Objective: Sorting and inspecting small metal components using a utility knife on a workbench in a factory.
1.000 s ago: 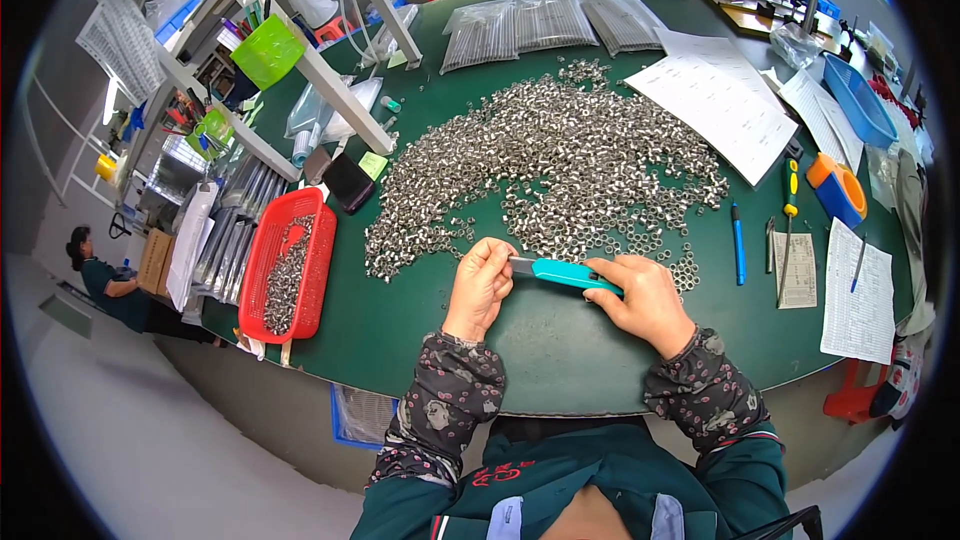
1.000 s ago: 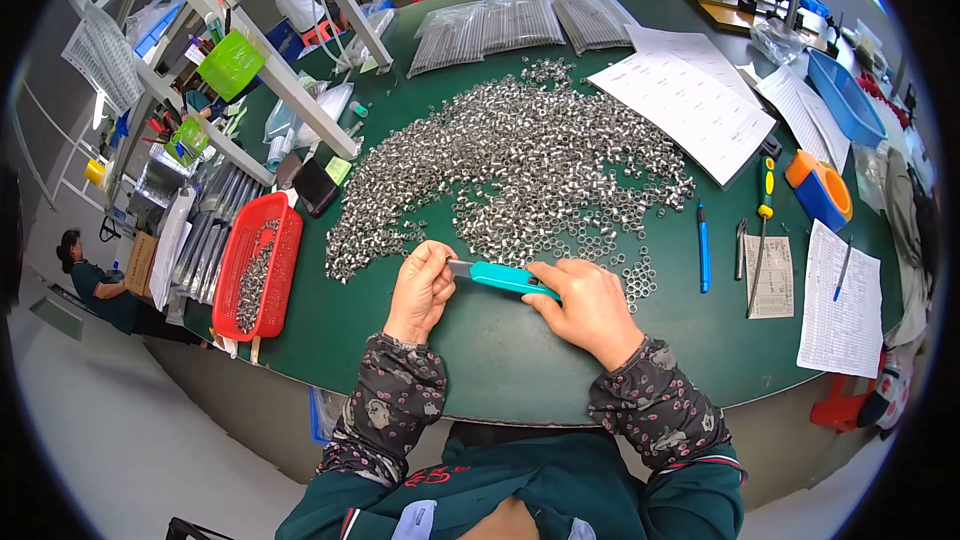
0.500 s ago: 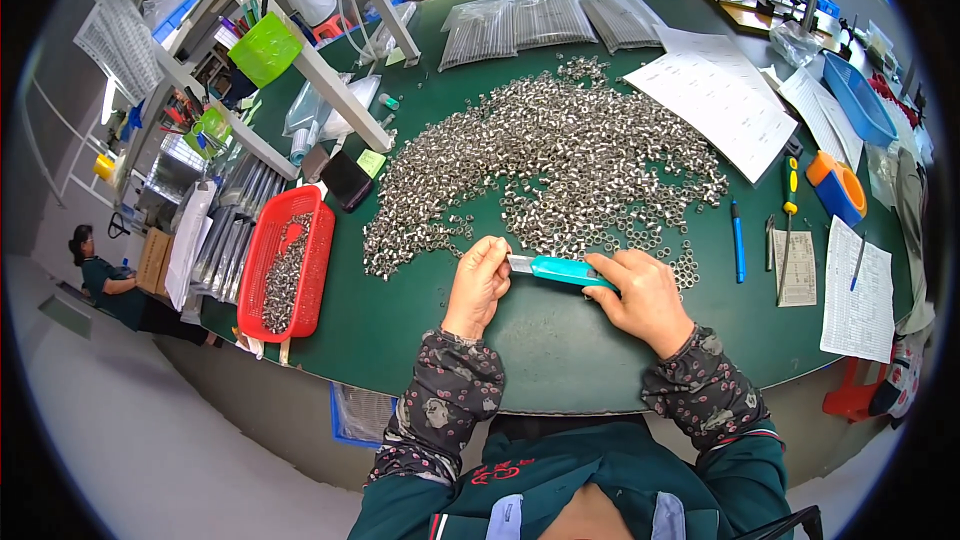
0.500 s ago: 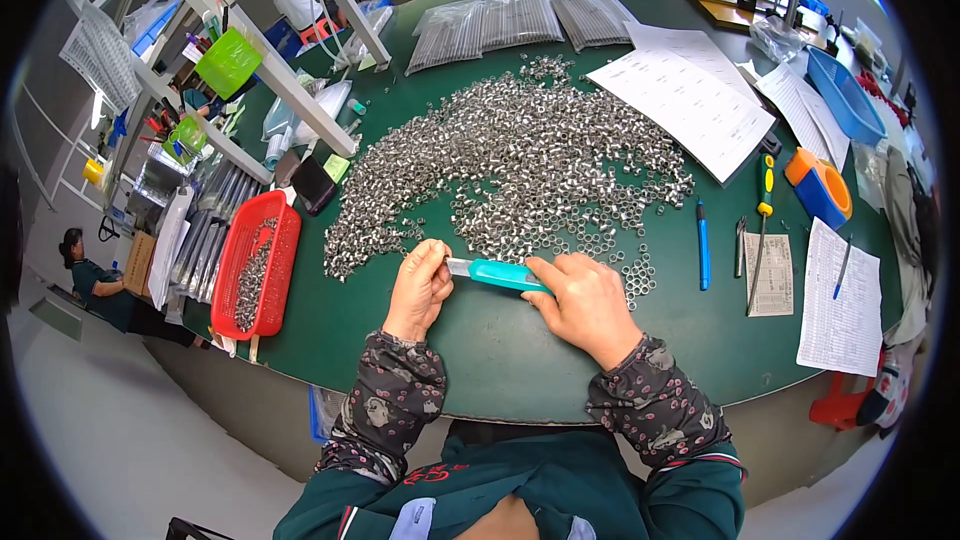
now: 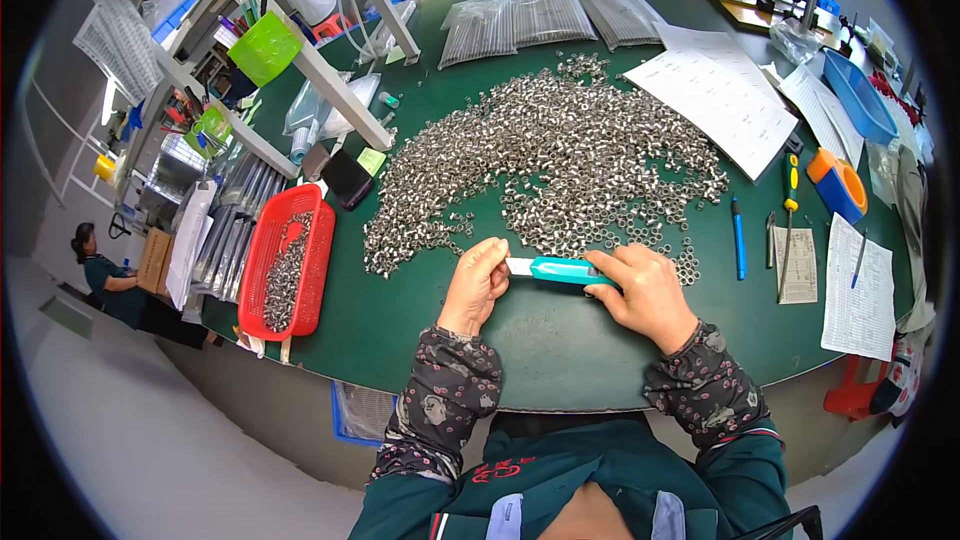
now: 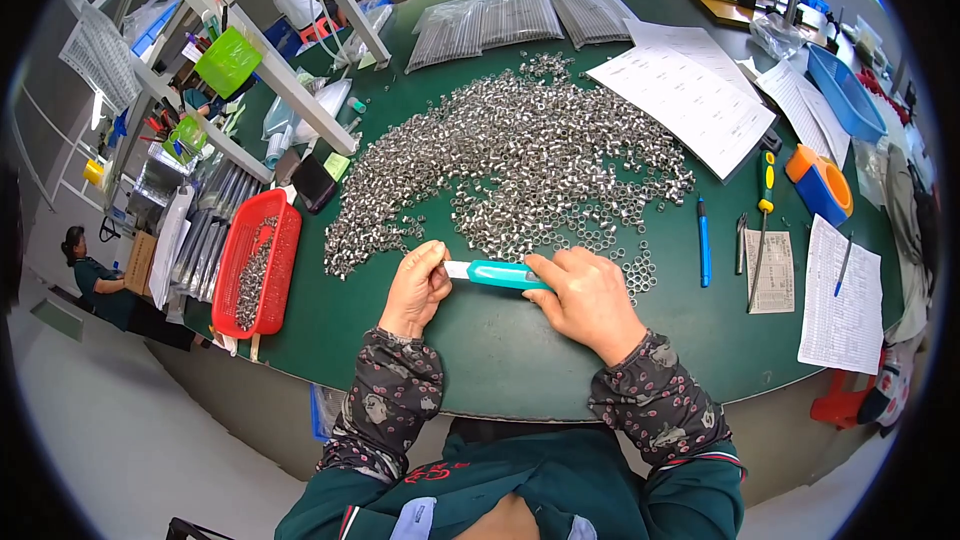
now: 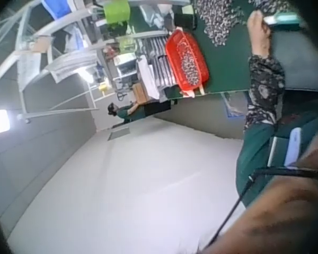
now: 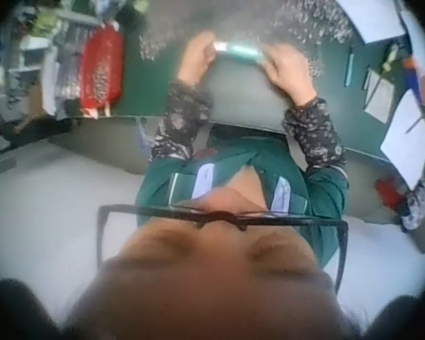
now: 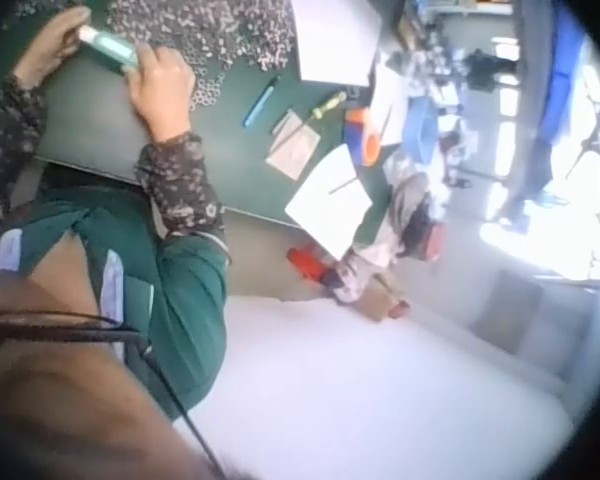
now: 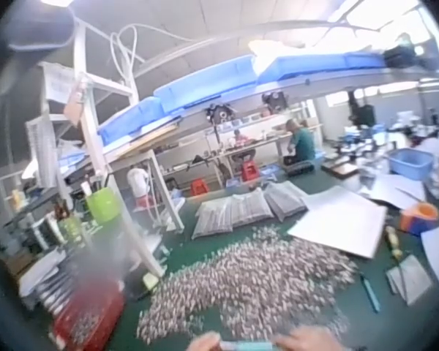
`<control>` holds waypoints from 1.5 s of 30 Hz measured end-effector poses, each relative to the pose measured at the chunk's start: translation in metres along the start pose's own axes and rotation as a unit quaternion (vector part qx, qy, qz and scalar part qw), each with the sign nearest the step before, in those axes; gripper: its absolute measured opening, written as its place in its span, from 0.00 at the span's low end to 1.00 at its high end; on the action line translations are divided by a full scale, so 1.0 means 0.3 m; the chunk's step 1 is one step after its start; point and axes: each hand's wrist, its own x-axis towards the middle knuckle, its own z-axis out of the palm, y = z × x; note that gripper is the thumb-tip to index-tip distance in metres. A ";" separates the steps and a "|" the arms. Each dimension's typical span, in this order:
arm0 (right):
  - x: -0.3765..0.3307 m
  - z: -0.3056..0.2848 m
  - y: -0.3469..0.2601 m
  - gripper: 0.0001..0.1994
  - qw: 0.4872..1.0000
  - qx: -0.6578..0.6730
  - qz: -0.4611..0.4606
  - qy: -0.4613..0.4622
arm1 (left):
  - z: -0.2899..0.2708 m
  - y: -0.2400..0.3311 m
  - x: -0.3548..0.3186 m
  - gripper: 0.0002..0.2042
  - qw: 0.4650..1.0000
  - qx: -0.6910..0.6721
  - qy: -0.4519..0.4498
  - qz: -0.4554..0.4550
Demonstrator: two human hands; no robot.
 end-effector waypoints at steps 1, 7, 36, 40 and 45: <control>0.001 -0.003 0.000 0.16 1.000 0.000 0.001 0.000 | 0.000 0.002 -0.001 0.11 1.000 0.003 0.000 -0.007; 0.013 -0.017 0.013 0.17 0.999 -0.032 -0.036 0.014 | -0.003 0.009 -0.001 0.12 0.998 0.030 -0.017 -0.048; -0.003 0.013 0.003 0.14 0.980 0.142 0.135 -0.041 | -0.022 -0.019 0.016 0.04 0.989 -0.109 -0.071 0.071; -0.010 0.026 0.011 0.15 0.980 0.145 0.131 -0.042 | -0.003 -0.015 0.011 0.04 0.985 -0.139 -0.074 0.069; -0.010 0.025 0.009 0.15 0.978 0.150 0.136 -0.048 | -0.007 -0.019 0.015 0.04 0.984 -0.141 -0.074 0.077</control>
